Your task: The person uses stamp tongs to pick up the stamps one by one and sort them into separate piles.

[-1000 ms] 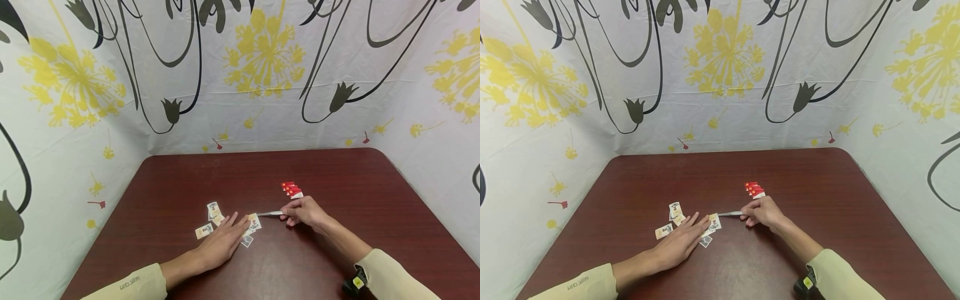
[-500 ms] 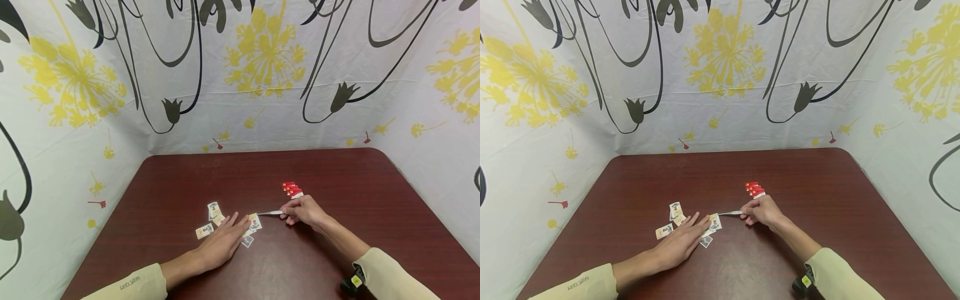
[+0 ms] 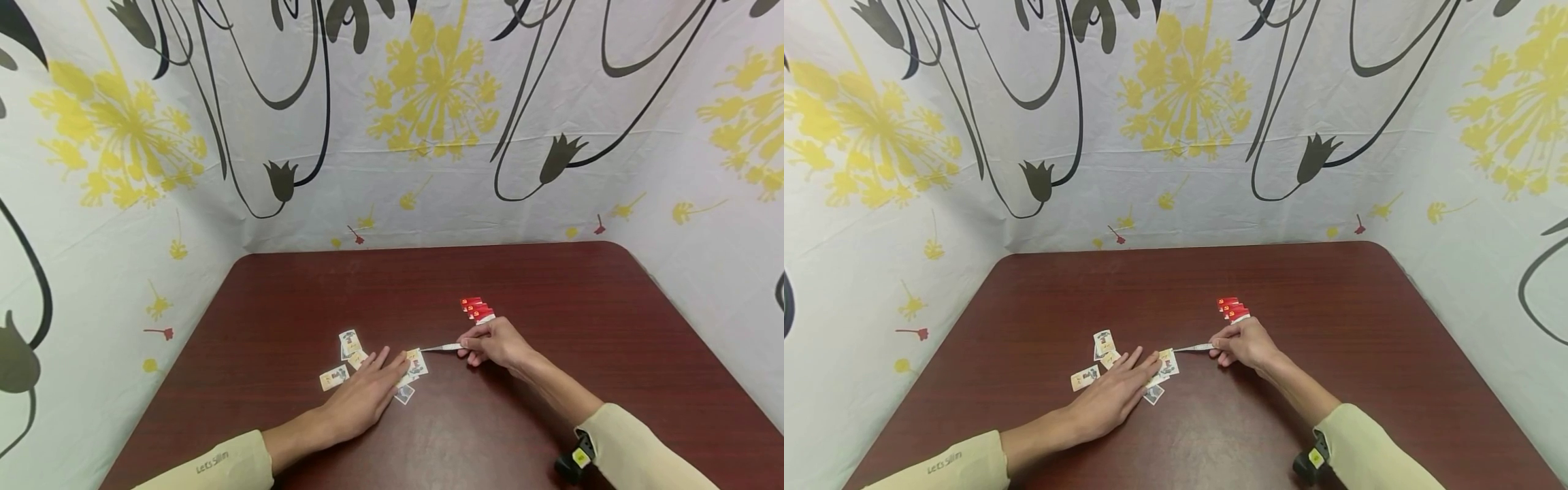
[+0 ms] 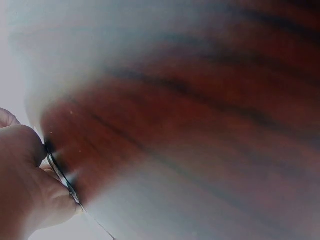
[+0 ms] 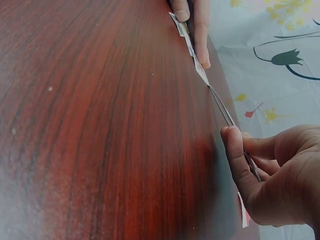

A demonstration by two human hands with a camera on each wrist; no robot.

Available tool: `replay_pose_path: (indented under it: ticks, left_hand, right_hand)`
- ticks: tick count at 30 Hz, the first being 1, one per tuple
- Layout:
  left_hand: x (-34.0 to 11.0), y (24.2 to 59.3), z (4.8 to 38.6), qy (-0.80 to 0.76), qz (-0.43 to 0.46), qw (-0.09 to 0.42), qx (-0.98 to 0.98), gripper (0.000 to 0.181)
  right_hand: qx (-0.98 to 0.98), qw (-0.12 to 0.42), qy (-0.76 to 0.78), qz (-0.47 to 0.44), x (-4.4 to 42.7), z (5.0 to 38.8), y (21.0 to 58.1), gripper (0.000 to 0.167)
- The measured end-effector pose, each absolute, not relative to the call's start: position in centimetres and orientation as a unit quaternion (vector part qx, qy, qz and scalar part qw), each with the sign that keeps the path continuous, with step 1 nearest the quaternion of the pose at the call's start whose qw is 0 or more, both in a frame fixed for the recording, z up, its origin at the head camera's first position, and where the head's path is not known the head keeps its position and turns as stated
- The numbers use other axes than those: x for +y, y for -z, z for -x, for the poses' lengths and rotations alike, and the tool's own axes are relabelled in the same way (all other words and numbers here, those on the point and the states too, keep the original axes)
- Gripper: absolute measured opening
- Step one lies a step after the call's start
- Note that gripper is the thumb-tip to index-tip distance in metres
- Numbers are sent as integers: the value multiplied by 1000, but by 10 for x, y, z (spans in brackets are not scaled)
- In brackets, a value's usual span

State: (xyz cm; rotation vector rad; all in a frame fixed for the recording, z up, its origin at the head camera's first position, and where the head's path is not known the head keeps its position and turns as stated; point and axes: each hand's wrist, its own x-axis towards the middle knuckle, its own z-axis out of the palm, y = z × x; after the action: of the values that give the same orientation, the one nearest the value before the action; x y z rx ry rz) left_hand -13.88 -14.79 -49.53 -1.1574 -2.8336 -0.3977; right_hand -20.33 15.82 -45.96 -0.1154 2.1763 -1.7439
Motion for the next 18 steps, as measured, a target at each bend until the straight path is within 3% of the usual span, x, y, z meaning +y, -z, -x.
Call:
replay_pose_path:
  ticks: [18]
  left_hand:
    - [-147, 496, 138, 127, 379, 33, -916, 52]
  right_hand:
    - [771, 148, 618, 37, 176, 196, 453, 21]
